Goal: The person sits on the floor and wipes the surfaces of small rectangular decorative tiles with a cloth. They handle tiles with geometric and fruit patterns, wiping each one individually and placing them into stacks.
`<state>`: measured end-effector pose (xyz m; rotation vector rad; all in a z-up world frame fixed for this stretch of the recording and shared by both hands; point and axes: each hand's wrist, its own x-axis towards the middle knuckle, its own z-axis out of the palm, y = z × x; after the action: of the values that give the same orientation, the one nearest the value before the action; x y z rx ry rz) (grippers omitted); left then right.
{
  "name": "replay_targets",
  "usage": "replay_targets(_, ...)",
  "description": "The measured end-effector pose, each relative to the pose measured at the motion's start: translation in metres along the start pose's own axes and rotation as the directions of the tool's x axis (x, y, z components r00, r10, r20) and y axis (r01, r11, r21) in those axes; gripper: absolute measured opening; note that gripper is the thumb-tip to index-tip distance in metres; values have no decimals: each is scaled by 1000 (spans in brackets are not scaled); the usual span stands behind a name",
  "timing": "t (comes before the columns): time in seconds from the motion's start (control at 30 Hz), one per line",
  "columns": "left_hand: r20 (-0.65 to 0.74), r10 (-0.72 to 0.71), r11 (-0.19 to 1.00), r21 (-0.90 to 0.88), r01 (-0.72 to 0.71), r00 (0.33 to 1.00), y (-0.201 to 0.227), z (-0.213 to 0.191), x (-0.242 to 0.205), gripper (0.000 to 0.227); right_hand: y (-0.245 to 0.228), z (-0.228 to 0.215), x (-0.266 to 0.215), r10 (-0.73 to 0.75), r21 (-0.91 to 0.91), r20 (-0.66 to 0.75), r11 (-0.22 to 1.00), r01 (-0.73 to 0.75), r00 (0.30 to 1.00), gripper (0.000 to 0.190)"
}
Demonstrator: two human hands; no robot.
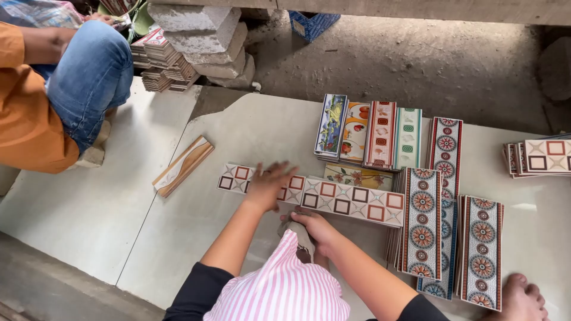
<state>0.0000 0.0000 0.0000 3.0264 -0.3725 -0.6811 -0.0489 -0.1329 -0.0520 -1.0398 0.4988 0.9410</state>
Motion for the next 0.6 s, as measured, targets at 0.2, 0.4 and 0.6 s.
replay_targets(0.2,36,-463,840,338,425,886,-109,57,19,104,0,-11,3,15,10,-20,1000,-15,1000,48)
replay_targets(0.4,-34,-316,909,276,313,948,-159,105,36,83,5,-4,8,62,16,-7,998,-61,998,46)
replay_targets(0.6,-72,-308,943,105,315,949,-151,88,23,82,13,-10,22,43,19,10,999,-43,999,48)
